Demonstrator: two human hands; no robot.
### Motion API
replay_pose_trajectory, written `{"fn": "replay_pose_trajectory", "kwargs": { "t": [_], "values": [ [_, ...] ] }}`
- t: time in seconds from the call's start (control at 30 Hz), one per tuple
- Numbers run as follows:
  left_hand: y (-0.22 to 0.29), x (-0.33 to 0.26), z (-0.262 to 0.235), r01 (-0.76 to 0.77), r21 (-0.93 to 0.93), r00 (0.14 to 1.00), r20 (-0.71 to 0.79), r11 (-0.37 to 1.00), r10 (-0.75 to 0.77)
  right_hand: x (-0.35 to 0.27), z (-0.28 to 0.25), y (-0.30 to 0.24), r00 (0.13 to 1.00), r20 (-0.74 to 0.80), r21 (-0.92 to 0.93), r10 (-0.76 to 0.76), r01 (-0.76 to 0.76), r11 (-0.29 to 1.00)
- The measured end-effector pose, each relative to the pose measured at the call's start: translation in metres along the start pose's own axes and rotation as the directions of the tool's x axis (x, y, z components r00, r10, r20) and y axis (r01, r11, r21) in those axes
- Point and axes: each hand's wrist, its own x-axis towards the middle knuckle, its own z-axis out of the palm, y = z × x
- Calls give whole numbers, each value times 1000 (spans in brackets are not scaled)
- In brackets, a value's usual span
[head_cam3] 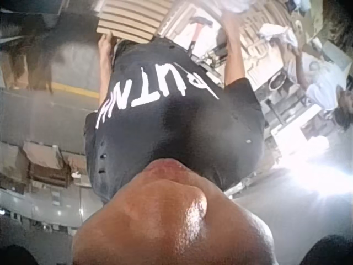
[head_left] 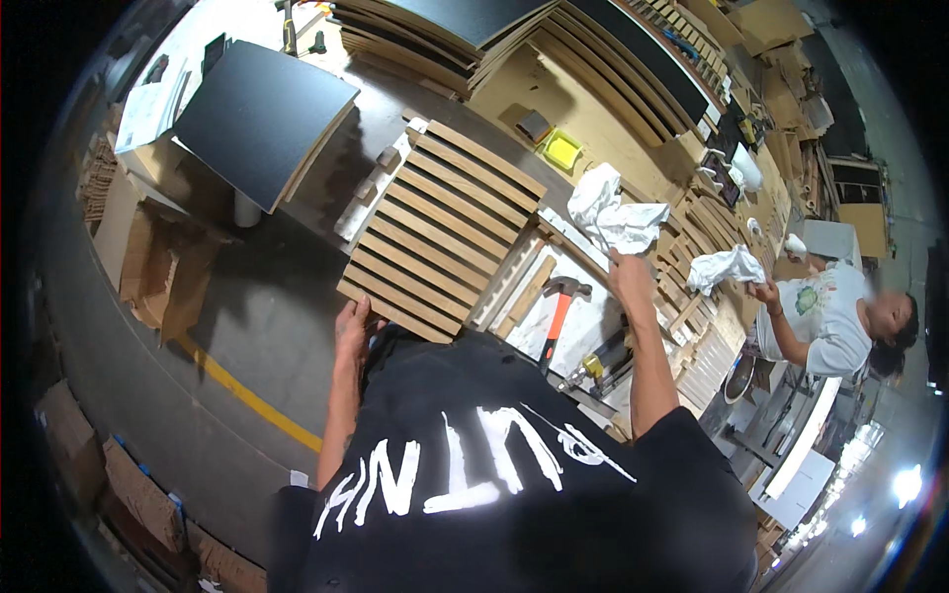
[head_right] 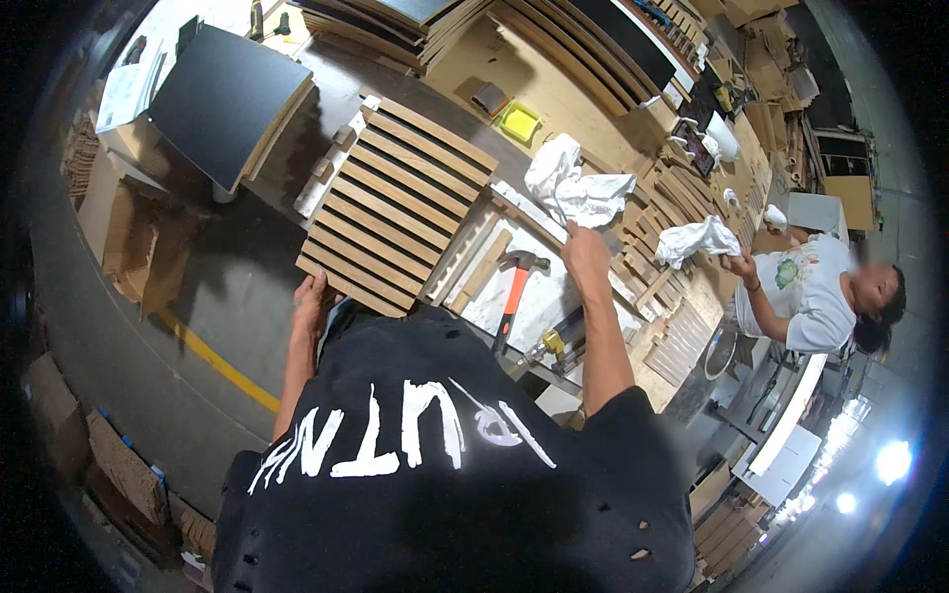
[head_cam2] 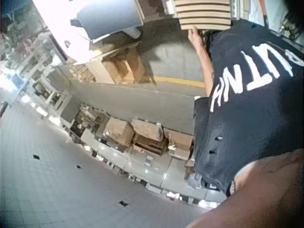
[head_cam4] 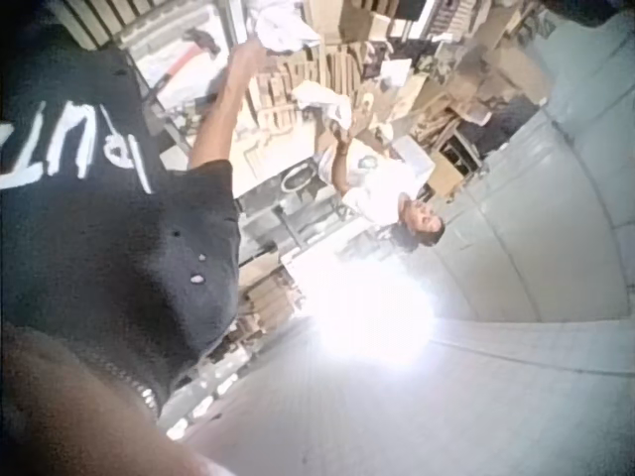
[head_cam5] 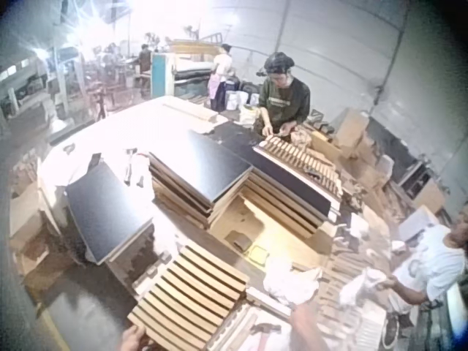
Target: Assembling louvered wooden furniture panels using a pneumatic nail gun and a hammer.
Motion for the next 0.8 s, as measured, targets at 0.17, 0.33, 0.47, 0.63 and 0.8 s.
{"fn": "replay_pose_trajectory", "kwargs": {
  "t": [0.17,0.33,0.47,0.63,0.8],
  "values": [
    [20,-11,13,-12,29,1000,4,999,12,-23,-17,15,989,132,21,71,-75,997],
    [5,-6,1,-167,493,909,-259,854,327,-53,-96,6,971,239,313,-25,-53,948],
    [78,-65,47,-385,639,786,-151,666,600,-83,-123,-71,932,359,835,-46,-298,463],
    [143,-108,106,-426,33,828,415,904,376,-101,-101,-139,788,316,921,-529,-388,-27],
    [165,-121,117,-362,-245,801,412,899,435,-99,-100,-168,704,378,891,-602,-452,32]
  ]
}}
